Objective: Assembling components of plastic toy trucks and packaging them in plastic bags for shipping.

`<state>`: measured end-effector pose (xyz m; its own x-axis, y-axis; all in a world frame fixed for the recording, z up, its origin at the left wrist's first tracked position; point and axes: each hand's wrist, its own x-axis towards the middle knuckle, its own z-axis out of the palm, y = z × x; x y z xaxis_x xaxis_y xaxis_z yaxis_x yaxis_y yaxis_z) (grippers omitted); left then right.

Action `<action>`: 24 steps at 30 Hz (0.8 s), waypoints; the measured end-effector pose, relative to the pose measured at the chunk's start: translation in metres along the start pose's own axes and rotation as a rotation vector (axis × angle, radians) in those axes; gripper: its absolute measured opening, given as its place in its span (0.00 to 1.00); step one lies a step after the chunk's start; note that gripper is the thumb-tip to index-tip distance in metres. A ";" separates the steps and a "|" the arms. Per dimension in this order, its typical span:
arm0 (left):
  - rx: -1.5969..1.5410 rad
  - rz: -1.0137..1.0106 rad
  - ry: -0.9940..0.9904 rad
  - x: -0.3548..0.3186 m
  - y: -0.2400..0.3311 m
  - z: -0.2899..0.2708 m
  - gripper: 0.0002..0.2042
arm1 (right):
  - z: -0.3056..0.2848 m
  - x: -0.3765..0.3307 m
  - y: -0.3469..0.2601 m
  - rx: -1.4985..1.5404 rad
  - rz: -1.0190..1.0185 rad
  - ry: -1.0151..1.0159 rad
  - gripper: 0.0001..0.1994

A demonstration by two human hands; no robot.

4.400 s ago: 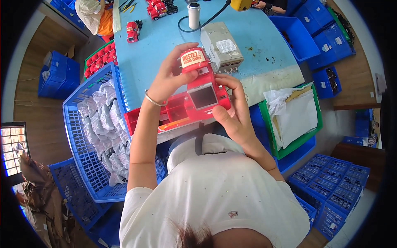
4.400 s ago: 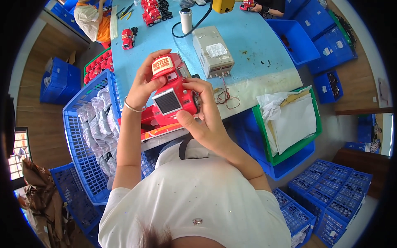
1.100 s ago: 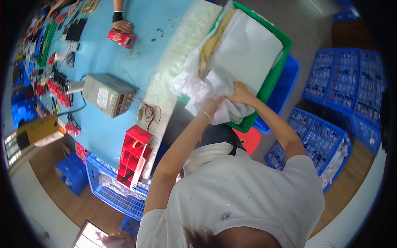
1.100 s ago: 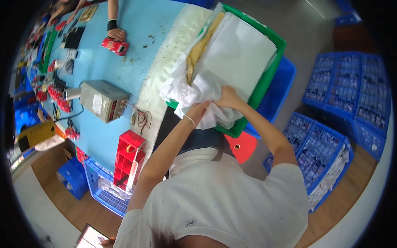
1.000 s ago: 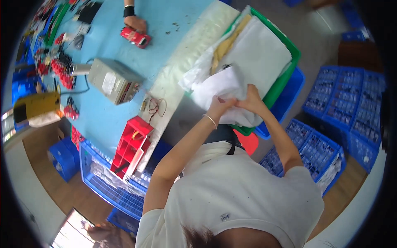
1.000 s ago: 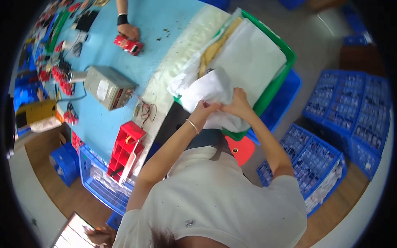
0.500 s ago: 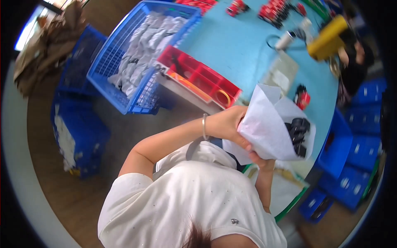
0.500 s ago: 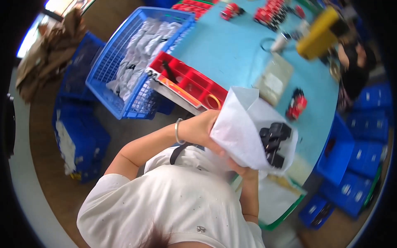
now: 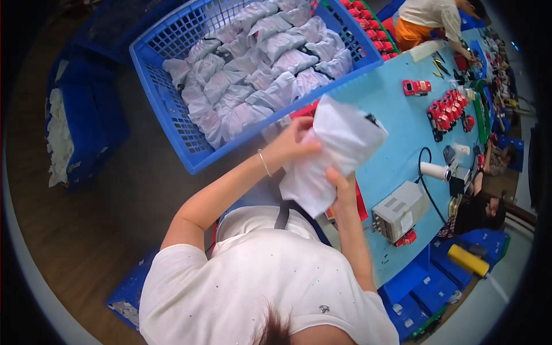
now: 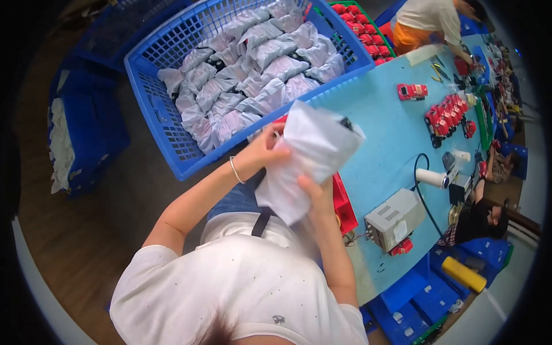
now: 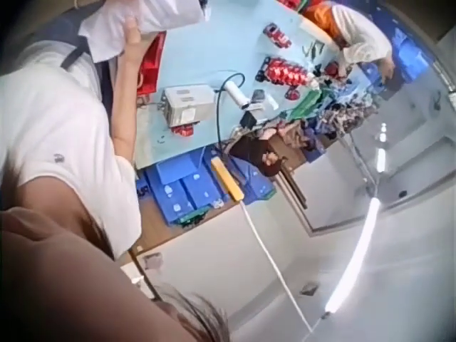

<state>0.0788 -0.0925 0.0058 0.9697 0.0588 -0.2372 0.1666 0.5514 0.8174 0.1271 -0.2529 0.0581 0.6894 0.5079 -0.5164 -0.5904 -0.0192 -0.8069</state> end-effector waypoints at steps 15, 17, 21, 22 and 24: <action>-0.143 -0.563 1.051 -0.007 -0.141 -0.299 0.30 | 0.176 0.537 0.137 -1.970 -0.137 -1.265 0.36; -0.162 -0.586 1.084 -0.030 -0.139 -0.306 0.28 | 0.181 0.547 0.180 -2.024 -0.125 -1.418 0.34; -0.204 -0.636 1.077 -0.010 -0.131 -0.299 0.24 | 0.116 0.580 0.229 -2.351 -0.594 -1.073 0.11; -0.202 -0.650 1.055 -0.011 -0.134 -0.300 0.24 | 0.098 0.580 0.228 -2.278 -0.775 -1.039 0.13; -0.174 -0.643 1.070 -0.028 -0.130 -0.311 0.23 | 0.091 0.560 0.213 -1.999 -1.171 -0.819 0.18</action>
<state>-0.0256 0.0924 -0.2572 0.0790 0.3385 -0.9377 0.4491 0.8276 0.3366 0.3493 0.1060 -0.3770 -0.2075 0.9737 -0.0941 0.9781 0.2080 -0.0048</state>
